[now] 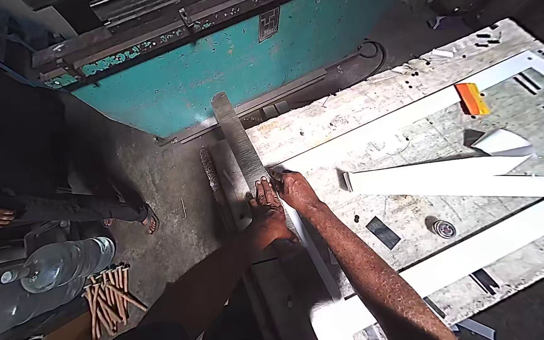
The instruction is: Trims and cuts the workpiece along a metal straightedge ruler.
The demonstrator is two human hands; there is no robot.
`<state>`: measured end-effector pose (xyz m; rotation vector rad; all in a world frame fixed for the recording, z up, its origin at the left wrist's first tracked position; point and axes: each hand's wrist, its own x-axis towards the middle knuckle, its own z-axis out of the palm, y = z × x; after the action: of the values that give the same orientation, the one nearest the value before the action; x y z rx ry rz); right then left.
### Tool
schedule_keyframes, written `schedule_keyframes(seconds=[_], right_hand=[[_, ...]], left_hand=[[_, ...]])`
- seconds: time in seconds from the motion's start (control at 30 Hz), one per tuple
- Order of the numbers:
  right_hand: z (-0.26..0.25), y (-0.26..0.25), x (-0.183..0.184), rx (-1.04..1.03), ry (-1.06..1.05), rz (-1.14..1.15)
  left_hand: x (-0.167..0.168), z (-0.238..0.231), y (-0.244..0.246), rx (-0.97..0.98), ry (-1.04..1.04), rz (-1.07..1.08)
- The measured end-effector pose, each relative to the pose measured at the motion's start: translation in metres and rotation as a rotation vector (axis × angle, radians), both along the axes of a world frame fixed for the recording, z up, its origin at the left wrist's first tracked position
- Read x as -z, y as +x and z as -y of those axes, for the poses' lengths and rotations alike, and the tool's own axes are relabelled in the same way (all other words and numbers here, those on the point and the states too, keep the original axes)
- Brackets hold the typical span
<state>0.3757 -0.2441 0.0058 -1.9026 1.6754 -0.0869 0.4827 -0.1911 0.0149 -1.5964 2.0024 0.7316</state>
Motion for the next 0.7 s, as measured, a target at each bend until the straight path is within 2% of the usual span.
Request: schedule_keyframes(seconds=[0.33,0.7], right_hand=[[0.004,0.000,0.001,-0.072,-0.018,0.034],[-0.029,-0.008,0.002,-0.039,0.016,0.061]], left_hand=[[0.001,0.002,-0.001,0.019,0.025,0.026],[0.005,0.003,0.000,0.053,0.032,0.021]])
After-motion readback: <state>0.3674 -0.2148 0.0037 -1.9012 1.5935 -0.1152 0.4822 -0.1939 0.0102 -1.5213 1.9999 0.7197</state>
